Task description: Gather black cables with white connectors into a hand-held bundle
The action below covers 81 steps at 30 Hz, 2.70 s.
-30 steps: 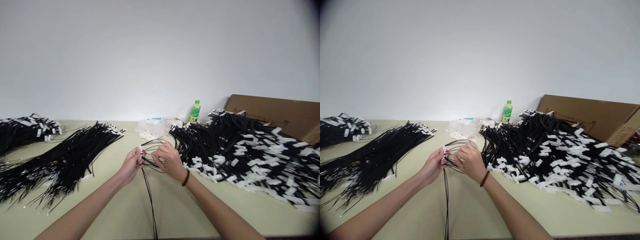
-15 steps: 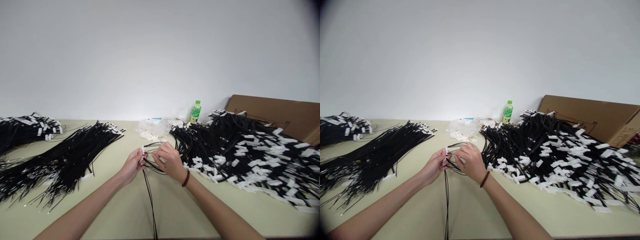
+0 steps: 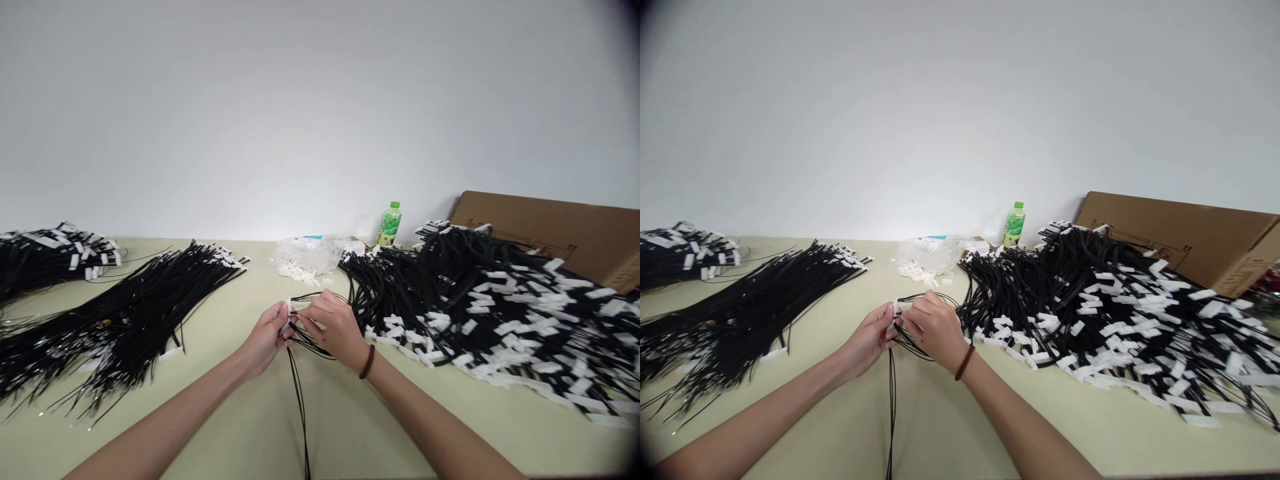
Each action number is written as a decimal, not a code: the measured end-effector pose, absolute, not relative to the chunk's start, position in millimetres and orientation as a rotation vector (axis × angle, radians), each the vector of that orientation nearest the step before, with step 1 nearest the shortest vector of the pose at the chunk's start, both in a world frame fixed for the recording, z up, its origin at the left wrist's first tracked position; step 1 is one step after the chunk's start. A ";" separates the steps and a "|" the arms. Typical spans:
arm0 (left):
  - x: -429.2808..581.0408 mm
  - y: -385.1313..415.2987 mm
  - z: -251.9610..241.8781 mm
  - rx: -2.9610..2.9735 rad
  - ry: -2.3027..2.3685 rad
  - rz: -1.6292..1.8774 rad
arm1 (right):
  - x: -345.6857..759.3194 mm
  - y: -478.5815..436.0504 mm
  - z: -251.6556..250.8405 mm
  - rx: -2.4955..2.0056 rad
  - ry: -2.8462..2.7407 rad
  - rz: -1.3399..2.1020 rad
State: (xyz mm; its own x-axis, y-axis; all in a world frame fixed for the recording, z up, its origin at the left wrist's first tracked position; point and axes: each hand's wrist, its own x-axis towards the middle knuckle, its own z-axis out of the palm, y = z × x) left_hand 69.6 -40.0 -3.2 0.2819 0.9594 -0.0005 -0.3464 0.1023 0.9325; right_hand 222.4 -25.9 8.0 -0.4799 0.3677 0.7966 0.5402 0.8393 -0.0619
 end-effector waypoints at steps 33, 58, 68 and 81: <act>69.1 -35.6 0.2 0.861 0.897 1.239 | 208.1 -30.2 -0.8 -0.419 -2.385 -0.221; 64.4 -29.5 -6.5 0.871 0.841 1.197 | 211.0 -30.5 0.2 -0.332 -2.321 -0.172; 62.2 -29.0 1.1 0.905 0.856 1.188 | 209.1 -39.6 12.2 -0.544 -1.968 0.658; 63.0 -30.3 0.9 0.891 0.827 1.187 | 216.1 -32.0 20.8 -0.588 -1.349 1.213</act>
